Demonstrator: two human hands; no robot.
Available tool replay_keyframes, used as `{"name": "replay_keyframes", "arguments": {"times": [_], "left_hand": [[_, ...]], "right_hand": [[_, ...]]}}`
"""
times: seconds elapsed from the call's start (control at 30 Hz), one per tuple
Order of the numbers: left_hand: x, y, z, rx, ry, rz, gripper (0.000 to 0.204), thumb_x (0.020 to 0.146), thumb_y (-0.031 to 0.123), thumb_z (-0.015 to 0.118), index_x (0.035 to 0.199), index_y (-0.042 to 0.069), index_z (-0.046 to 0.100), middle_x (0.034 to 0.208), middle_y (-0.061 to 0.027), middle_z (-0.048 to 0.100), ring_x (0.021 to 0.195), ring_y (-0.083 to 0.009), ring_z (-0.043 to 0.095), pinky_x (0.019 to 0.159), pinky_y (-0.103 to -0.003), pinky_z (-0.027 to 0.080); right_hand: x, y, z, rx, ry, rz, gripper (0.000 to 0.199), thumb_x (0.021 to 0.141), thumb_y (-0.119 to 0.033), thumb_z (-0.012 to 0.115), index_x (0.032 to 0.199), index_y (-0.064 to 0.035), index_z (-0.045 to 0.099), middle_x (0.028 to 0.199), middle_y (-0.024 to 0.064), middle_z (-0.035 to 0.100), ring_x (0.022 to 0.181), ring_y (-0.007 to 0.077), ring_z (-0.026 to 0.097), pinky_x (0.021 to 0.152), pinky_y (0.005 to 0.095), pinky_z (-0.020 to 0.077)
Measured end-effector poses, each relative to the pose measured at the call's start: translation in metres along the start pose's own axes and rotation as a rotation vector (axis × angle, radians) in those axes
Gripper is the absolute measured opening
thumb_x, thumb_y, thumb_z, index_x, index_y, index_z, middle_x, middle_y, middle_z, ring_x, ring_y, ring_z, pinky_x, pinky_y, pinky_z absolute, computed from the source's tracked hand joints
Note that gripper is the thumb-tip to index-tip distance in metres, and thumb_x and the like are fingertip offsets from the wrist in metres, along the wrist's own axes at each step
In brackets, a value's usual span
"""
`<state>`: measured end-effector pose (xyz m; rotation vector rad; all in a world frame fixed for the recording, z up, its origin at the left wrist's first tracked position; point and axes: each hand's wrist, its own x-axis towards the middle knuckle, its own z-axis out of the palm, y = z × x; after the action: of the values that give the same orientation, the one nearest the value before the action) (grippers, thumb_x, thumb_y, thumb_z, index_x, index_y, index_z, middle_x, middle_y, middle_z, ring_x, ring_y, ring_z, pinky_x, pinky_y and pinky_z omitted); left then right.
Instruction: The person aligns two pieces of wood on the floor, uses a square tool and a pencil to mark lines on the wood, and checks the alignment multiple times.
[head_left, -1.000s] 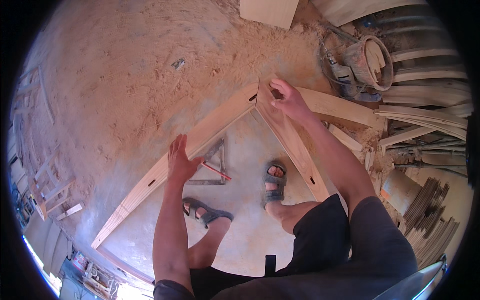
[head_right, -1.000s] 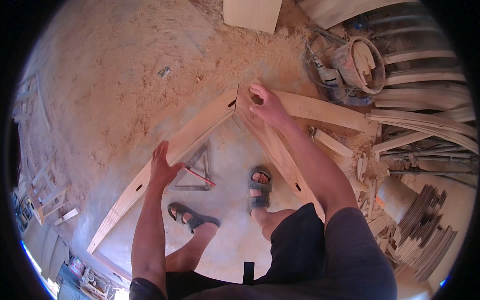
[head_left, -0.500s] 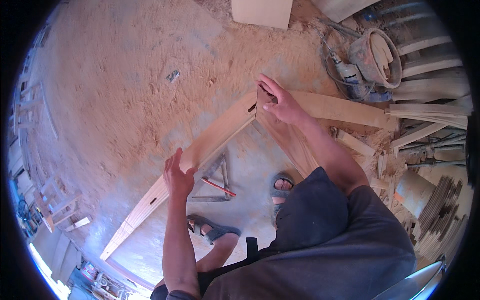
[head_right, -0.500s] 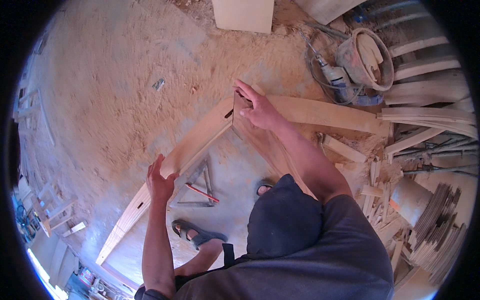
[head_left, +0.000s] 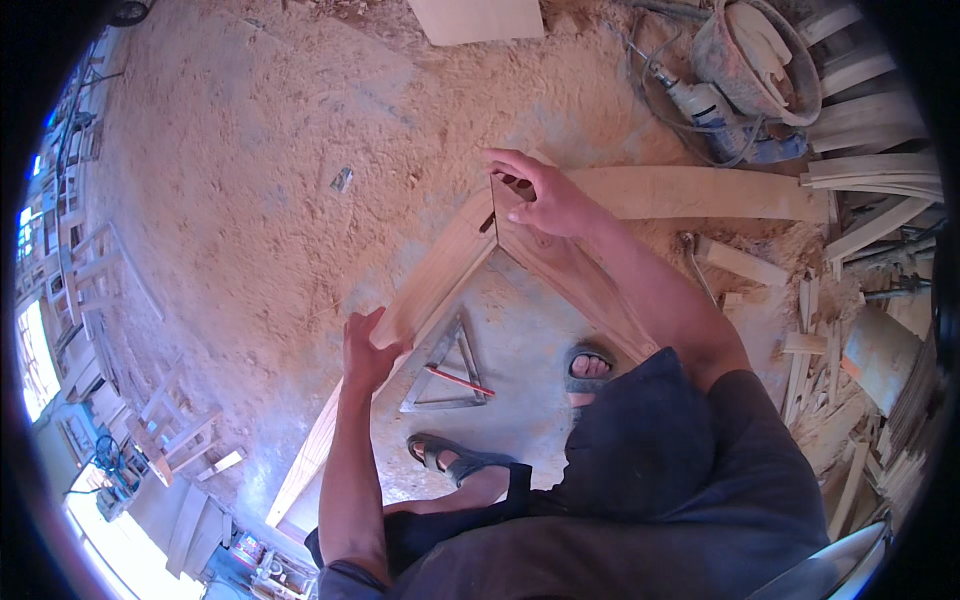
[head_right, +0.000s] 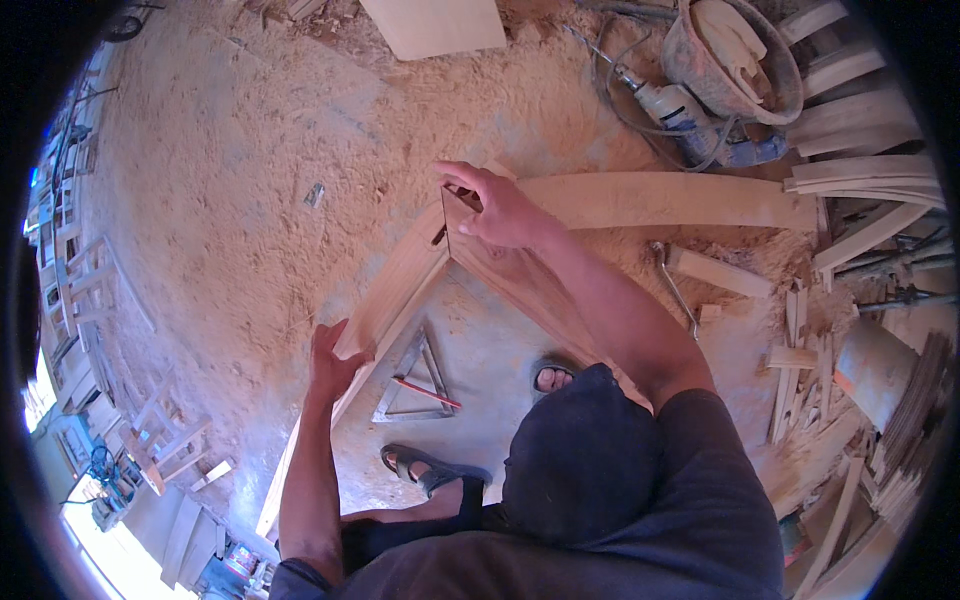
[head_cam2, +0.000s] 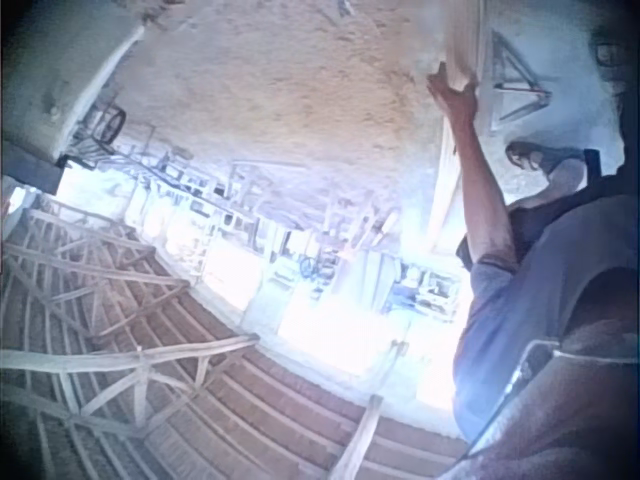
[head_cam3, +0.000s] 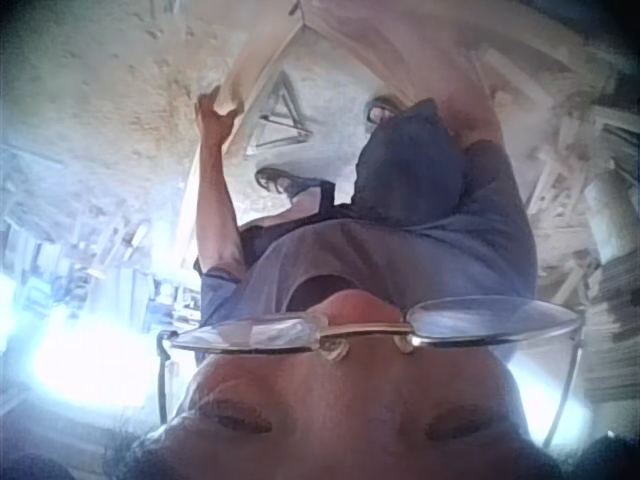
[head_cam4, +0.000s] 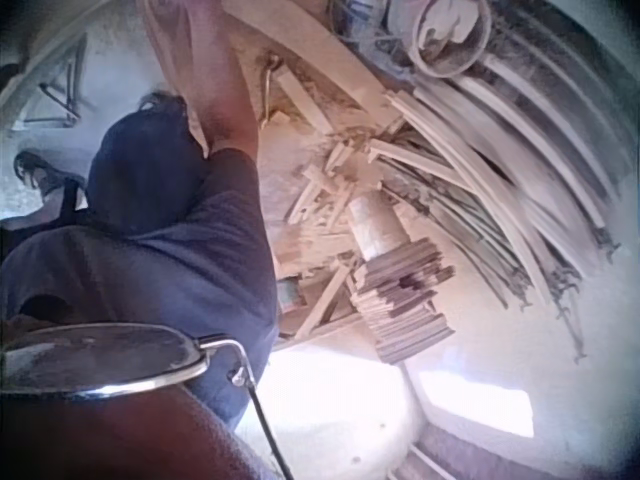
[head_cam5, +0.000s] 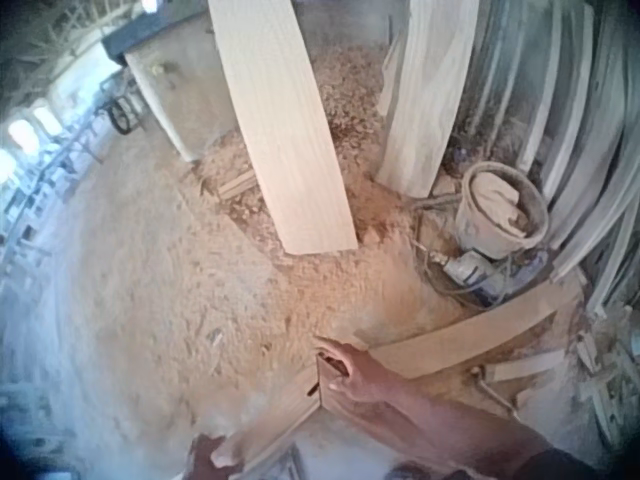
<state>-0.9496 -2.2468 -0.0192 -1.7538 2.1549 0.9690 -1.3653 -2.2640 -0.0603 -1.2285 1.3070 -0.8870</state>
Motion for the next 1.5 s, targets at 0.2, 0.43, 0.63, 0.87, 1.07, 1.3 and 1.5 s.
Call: {"name": "replay_keyframes", "arguments": {"times": [0.2,0.43,0.63,0.87,1.07,1.3,1.5], "left_hand": [[0.013,-0.031,0.029,-0.24,-0.027,0.044,0.083,0.064,0.027,0.095,0.137,0.002,0.063,0.129,-0.0194,0.066,0.123,-0.0382,0.061,0.11,-0.045,0.046],[0.007,-0.008,0.009,-0.209,0.016,0.011,0.085,0.068,0.035,0.093,0.141,0.005,0.06,0.131,-0.0217,0.065,0.126,-0.04,0.059,0.108,-0.046,0.046],[-0.017,0.013,0.028,-0.128,0.309,0.108,0.077,0.076,0.03,0.088,0.141,0.003,0.058,0.14,-0.0214,0.06,0.133,-0.0408,0.052,0.114,-0.051,0.039],[-0.09,0.016,0.071,-0.041,0.64,0.202,0.052,0.087,0.012,0.075,0.135,-0.001,0.059,0.137,-0.0239,0.058,0.13,-0.0476,0.05,0.113,-0.058,0.037],[-0.141,0.048,0.154,-0.623,0.502,-0.313,0.05,0.089,0.014,0.074,0.133,-0.003,0.058,0.115,-0.0214,0.061,0.107,-0.0411,0.059,0.098,-0.053,0.045],[-0.142,0.049,0.18,-0.154,0.121,-0.06,0.073,0.078,0.027,0.086,0.138,0.0,0.052,0.11,-0.0193,0.063,0.103,-0.0399,0.062,0.092,-0.05,0.05],[-0.14,0.055,0.186,-0.233,0.047,-0.15,0.067,0.081,0.014,0.073,0.142,0.002,0.048,0.117,-0.0253,0.064,0.111,-0.0444,0.061,0.096,-0.052,0.05]], "right_hand": [[0.007,0.009,0.005,-0.074,0.03,-0.027,0.078,0.078,0.0,0.071,0.152,-0.013,0.048,0.141,0.0121,0.062,0.128,0.0271,0.061,0.11,0.0381,0.0486],[-0.014,-0.02,0.058,-0.628,0.315,-0.392,0.053,0.083,0.003,0.061,0.136,-0.005,0.062,0.124,0.0155,0.067,0.114,0.0318,0.064,0.098,0.0403,0.0524],[-0.103,-0.006,0.172,-0.629,-0.379,-0.642,0.031,0.075,-0.013,0.07,0.106,-0.008,0.071,0.092,0.0113,0.065,0.088,0.033,0.065,0.077,0.0469,0.0519],[-0.153,0.037,0.257,-0.89,-0.622,-0.596,0.018,0.086,-0.021,0.062,0.083,-0.0044,0.067,0.097,0.0145,0.066,0.092,0.0307,0.066,0.077,0.0459,0.0526],[-0.142,0.031,0.234,-0.784,-0.647,-0.415,0.015,0.086,-0.018,0.063,0.091,-0.0046,0.065,0.097,0.015,0.067,0.093,0.0319,0.069,0.078,0.0451,0.0549],[-0.169,-0.011,0.165,-0.51,-0.416,0.042,0.017,0.084,-0.007,0.063,0.101,-0.007,0.061,0.101,0.0136,0.069,0.096,0.0351,0.069,0.078,0.0468,0.055],[-0.153,-0.046,0.097,-0.265,-0.035,0.124,0.014,0.087,0.003,0.058,0.098,-0.0038,0.063,0.097,0.0164,0.068,0.089,0.0335,0.068,0.073,0.0429,0.0522]]}}
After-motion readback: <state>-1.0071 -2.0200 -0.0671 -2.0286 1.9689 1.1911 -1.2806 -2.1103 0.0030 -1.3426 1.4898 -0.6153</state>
